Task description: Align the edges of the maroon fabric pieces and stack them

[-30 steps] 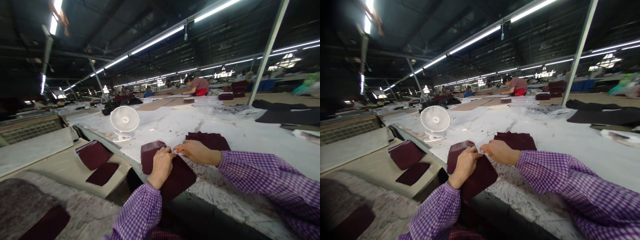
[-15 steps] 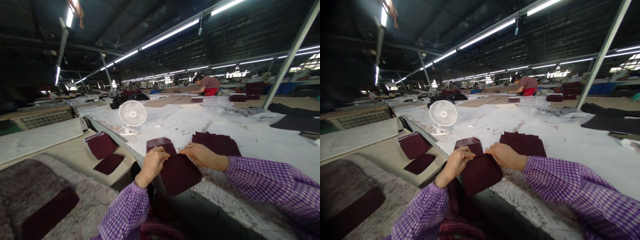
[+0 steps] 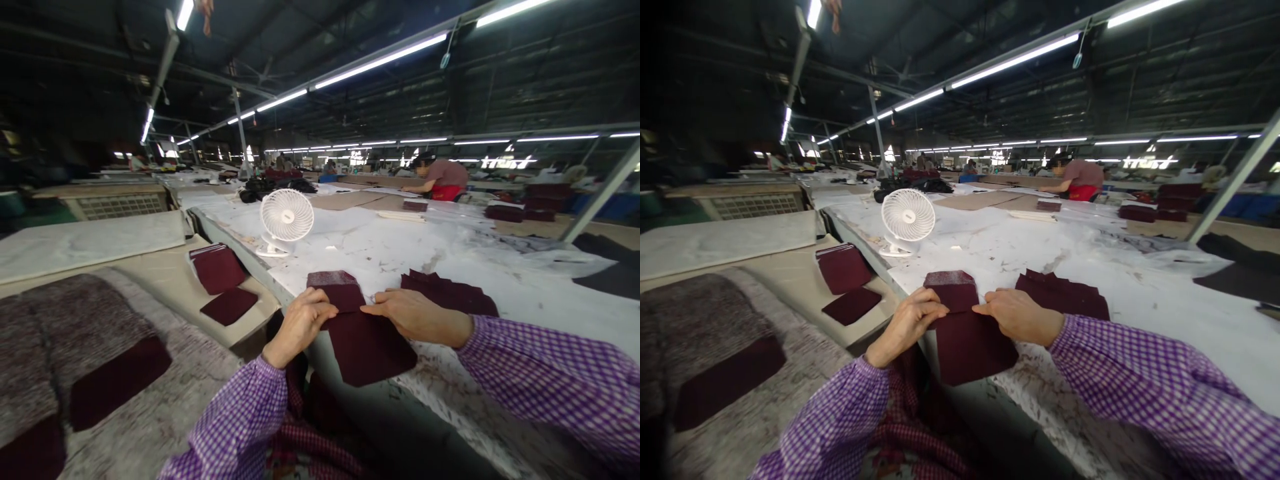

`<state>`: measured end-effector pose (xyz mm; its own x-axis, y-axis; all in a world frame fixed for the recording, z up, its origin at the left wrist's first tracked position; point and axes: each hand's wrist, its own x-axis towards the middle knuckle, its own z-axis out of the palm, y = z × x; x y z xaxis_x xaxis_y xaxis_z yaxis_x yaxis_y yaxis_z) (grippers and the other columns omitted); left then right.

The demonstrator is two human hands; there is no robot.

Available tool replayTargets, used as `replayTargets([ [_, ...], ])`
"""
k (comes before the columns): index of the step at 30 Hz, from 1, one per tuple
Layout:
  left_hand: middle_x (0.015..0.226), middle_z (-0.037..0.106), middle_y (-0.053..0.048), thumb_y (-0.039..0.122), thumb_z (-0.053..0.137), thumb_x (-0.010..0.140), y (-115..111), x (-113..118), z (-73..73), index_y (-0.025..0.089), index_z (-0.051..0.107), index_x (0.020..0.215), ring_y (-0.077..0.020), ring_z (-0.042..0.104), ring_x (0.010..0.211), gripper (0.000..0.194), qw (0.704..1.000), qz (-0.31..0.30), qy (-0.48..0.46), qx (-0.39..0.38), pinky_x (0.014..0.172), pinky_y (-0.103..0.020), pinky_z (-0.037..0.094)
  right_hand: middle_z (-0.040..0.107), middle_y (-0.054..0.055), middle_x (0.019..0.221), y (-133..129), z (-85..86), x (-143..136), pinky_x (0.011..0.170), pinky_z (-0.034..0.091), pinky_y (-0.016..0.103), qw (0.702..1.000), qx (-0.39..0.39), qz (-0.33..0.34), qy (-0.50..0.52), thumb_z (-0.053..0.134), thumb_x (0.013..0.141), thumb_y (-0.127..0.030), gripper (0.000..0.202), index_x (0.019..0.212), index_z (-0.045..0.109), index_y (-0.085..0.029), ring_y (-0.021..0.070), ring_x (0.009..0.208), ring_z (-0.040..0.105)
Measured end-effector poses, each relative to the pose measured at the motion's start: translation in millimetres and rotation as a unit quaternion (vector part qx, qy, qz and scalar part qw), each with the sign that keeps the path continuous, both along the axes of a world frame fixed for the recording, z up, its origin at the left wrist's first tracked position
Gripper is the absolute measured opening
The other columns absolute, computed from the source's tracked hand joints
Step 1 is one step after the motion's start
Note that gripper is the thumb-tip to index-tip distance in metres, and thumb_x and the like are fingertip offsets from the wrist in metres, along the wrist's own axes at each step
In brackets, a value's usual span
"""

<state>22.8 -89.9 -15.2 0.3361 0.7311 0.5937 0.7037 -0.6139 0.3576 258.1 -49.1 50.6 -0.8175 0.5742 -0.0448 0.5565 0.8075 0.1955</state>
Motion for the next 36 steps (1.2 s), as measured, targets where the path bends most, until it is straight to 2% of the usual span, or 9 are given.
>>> replayTargets([
  [6,0.081,0.059,-0.004,0.025,0.038,0.095,-1.4,0.2,-3.4,0.019,0.068,0.089,-0.0160,0.049,0.079,0.031,0.998,-0.004,0.037,0.041,0.070,-0.028,0.040,0.066,0.010,0.090,-2.5,19.6,-28.2,0.061,0.039,0.028,0.991,0.005,0.016,-0.132,0.042,0.077,-0.002,0.064,0.135,0.045,-0.030,0.0210,0.075,0.063],
  [11,0.085,0.059,-0.005,0.029,0.048,0.090,0.5,-5.7,-7.6,0.018,0.066,0.088,-0.0165,0.051,0.083,0.021,0.998,-0.027,-0.065,-0.004,0.075,-0.029,0.043,0.067,0.010,0.081,-6.3,30.1,-43.2,0.054,0.034,0.026,0.981,0.023,0.047,-0.188,0.044,0.075,-0.003,0.071,0.140,0.037,-0.032,0.0205,0.067,0.063],
  [15,0.086,0.059,-0.006,0.025,0.044,0.092,-1.7,-9.1,-6.5,0.016,0.064,0.084,-0.0168,0.051,0.085,0.024,0.997,-0.037,-0.068,-0.013,0.077,-0.030,0.043,0.067,0.009,0.079,-7.0,33.4,-46.5,0.053,0.031,0.026,0.978,0.031,0.061,-0.197,0.044,0.074,-0.001,0.073,0.140,0.036,-0.031,0.0191,0.064,0.061],
  [18,0.087,0.060,-0.006,0.026,0.041,0.093,-3.9,-11.9,-5.9,0.017,0.064,0.084,-0.0172,0.052,0.085,0.027,0.997,-0.049,-0.065,-0.012,0.078,-0.030,0.043,0.066,0.007,0.075,-7.5,29.4,-46.8,0.051,0.028,0.025,0.979,0.035,0.079,-0.185,0.043,0.076,-0.001,0.072,0.141,0.035,-0.032,0.0166,0.061,0.059],
  [22,0.090,0.063,-0.006,0.029,0.042,0.093,-6.2,-17.6,-7.4,0.017,0.064,0.087,-0.0167,0.055,0.086,0.026,0.992,-0.065,-0.106,-0.033,0.080,-0.029,0.044,0.062,0.004,0.066,-8.8,13.3,-42.2,0.049,0.024,0.025,0.983,0.072,0.105,-0.133,0.037,0.084,-0.001,0.067,0.143,0.029,-0.032,0.0147,0.054,0.054],
  [25,0.093,0.064,-0.006,0.030,0.042,0.093,-8.4,-18.8,-6.1,0.018,0.064,0.095,-0.0171,0.056,0.089,0.025,0.993,-0.037,-0.108,-0.037,0.083,-0.031,0.043,0.064,0.007,0.078,-6.9,2.2,-36.0,0.050,0.026,0.025,0.991,0.093,0.063,-0.071,0.039,0.090,-0.013,0.053,0.139,0.036,-0.031,0.0148,0.057,0.055],
  [29,0.094,0.064,-0.005,0.041,0.044,0.091,-11.8,-16.0,-0.6,0.020,0.063,0.102,-0.0182,0.056,0.090,0.031,0.998,0.004,-0.057,-0.033,0.086,-0.034,0.040,0.062,0.007,0.090,2.9,4.8,-28.1,0.064,0.036,0.027,0.999,-0.040,-0.007,0.016,0.050,0.088,-0.029,0.031,0.117,0.055,-0.021,0.0184,0.077,0.057],
  [33,0.100,0.058,-0.006,0.060,0.064,0.068,-14.1,-14.2,1.1,0.024,0.062,0.112,-0.0222,0.052,0.096,0.057,0.999,-0.006,0.037,-0.015,0.088,-0.038,0.038,0.058,0.003,0.085,16.4,31.0,-5.0,0.071,0.038,0.027,0.980,-0.183,0.022,0.077,0.053,0.083,-0.029,0.013,0.080,0.058,-0.018,0.0163,0.078,0.052],
  [36,0.100,0.057,-0.006,0.050,0.059,0.078,-14.7,-13.6,0.7,0.026,0.064,0.110,-0.0214,0.051,0.096,0.040,0.998,-0.002,0.067,-0.009,0.087,-0.039,0.038,0.054,0.001,0.073,30.3,51.3,35.4,0.060,0.035,0.027,0.968,-0.227,-0.031,0.101,0.047,0.084,-0.036,0.021,0.075,0.052,-0.018,0.0146,0.065,0.047],
])
